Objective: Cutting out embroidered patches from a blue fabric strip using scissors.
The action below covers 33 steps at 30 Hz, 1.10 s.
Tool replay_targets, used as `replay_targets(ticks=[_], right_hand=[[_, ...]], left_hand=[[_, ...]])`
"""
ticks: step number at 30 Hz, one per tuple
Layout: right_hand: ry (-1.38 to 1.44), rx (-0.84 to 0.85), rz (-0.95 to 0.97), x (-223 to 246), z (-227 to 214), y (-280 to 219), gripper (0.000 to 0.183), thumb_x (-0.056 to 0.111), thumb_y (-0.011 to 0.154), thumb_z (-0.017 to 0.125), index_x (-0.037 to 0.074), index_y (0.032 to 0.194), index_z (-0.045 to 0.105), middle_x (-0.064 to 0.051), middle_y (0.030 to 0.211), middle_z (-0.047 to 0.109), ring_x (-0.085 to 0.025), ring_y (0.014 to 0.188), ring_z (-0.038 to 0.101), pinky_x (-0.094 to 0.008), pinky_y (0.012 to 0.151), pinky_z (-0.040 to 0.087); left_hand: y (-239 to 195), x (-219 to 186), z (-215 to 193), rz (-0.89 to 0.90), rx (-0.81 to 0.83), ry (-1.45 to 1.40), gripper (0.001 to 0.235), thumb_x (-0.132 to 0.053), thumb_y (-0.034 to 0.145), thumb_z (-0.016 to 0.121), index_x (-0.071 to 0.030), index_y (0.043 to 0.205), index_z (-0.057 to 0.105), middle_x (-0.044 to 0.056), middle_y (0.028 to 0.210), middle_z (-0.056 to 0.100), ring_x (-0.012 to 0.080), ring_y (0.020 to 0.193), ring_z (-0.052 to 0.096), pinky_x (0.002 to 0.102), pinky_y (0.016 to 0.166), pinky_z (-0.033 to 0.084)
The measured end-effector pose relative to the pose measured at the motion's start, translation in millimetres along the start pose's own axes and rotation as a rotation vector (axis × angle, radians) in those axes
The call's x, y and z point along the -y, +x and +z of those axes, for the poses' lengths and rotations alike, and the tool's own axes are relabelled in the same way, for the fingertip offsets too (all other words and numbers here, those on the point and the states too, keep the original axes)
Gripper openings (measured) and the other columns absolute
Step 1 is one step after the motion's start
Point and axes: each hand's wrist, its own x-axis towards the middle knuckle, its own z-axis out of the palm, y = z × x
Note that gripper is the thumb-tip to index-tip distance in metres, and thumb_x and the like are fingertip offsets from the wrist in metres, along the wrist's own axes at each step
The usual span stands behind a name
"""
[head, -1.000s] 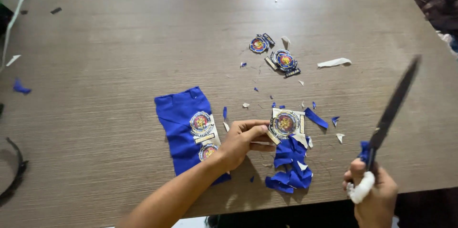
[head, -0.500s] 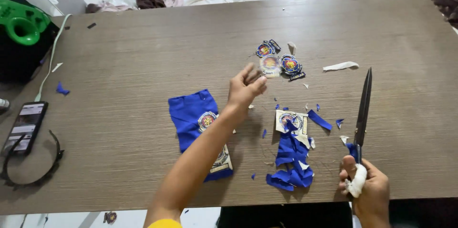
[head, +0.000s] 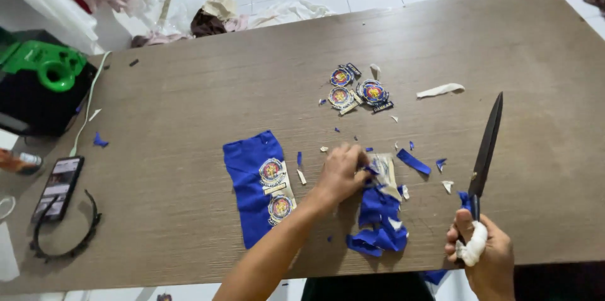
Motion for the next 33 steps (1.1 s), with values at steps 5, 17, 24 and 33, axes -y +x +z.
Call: replay_targets(ticks=[5,17,24,33], right_hand=[[-0.075,-0.051,0.084,-2.6,1.4,8.6,0.038,0.038,0.100,0.071,0.003,0.100,0.058,-0.016,0.071,0.057,-0.024,0.049,0.051,-0.034,0.036,0.036],[-1.259,-0.039,0.151,80.5,57.8,-16.0,0.049,0.065,0.077,0.072,0.019,0.093,0.078,-0.012,0.091,0.083,-0.032,0.097,0.074,-0.038,0.081,0.050],[-1.442,0.173,-0.061,59.3,36.6,22.1,0.031,0.049,0.090,0.064,0.019,0.097,0.063,-0.008,0.099,0.076,-0.030,0.097,0.072,-0.041,0.082,0.051],[-1.791,0.306,-0.112,86.5,96.5,9.1,0.037,0.042,0.090,0.070,0.012,0.109,0.060,-0.016,0.108,0.071,-0.040,0.106,0.068,-0.050,0.085,0.056]], left_hand=[[-6.0,1.2,-22.5,0.095,-0.247,-0.479,0.028,-0.012,0.089,0.073,-0.012,0.117,0.069,0.004,0.100,0.079,0.0172,0.089,0.076,0.032,0.083,0.061],[9.8,32.5,-24.1,-0.135,-0.515,-0.924,0.027,-0.023,0.088,0.079,-0.006,0.109,0.077,0.008,0.104,0.078,0.0155,0.091,0.072,0.028,0.077,0.064],[-7.7,8.2,-50.0,-0.339,-0.244,-1.175,0.045,-0.010,0.083,0.078,-0.001,0.127,0.070,0.022,0.120,0.074,0.0273,0.103,0.073,0.037,0.081,0.067],[-7.8,13.3,-34.7,-0.347,-0.651,-1.245,0.029,-0.003,0.084,0.079,0.001,0.113,0.074,0.017,0.101,0.080,0.0207,0.091,0.075,0.030,0.083,0.063]])
